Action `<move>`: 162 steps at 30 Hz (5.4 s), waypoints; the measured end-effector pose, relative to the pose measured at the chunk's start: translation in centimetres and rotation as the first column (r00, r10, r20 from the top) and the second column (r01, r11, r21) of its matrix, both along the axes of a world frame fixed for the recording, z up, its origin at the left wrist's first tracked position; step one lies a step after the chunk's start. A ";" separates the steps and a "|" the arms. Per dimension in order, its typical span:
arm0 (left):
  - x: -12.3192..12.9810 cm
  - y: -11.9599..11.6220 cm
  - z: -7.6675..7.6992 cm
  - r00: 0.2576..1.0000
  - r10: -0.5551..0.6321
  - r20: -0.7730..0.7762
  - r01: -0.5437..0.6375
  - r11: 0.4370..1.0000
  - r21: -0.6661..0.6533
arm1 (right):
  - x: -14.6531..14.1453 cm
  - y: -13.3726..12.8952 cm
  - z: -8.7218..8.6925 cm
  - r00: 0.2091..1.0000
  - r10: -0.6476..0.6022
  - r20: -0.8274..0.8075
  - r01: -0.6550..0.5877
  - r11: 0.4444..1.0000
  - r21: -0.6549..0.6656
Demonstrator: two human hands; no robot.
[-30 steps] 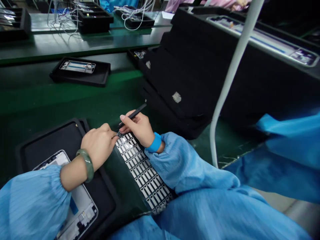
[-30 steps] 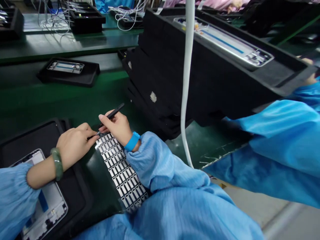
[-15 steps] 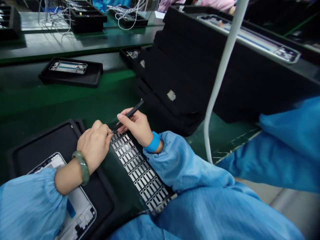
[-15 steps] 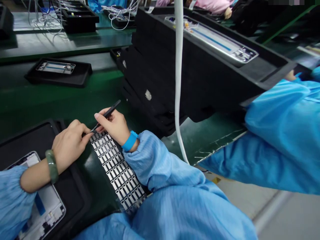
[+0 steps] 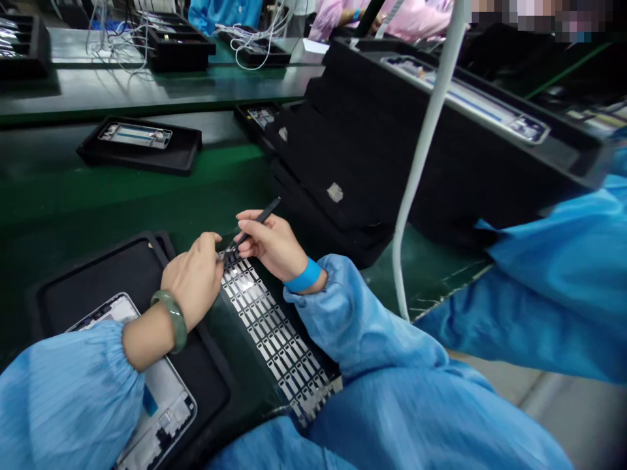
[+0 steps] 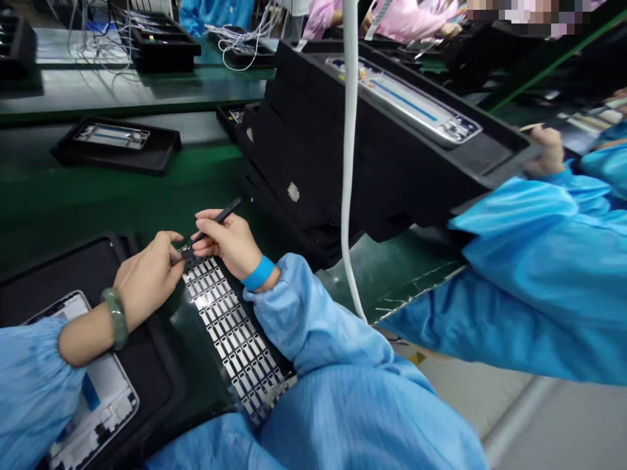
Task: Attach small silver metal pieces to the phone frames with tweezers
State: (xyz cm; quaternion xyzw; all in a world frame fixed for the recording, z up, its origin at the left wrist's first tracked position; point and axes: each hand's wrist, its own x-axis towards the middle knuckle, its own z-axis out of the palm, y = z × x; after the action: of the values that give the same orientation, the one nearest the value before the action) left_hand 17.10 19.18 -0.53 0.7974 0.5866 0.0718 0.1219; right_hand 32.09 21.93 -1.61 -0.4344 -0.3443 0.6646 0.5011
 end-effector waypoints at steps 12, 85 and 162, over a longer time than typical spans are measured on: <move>-4.1 -2.7 3.7 0.655 0.094 0.750 -0.121 0.992 -0.018 | -3.8 -2.0 3.9 0.996 0.051 -0.074 -0.029 0.964 0.265; -16.0 -10.3 -0.8 0.962 0.075 0.262 -0.147 0.952 0.268 | -14.6 -0.9 1.0 0.754 0.570 0.325 -0.632 0.765 0.125; -15.4 -10.6 -0.8 0.993 0.052 0.108 -0.078 0.966 0.245 | -14.7 -1.4 1.2 0.646 0.204 0.736 -0.710 0.514 0.481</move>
State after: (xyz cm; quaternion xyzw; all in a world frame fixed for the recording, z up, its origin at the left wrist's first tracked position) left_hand 1.73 8.55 -1.30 0.7820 0.5920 0.1890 0.0478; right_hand 17.42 20.51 -0.37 -0.2609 -0.8275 0.4054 0.2876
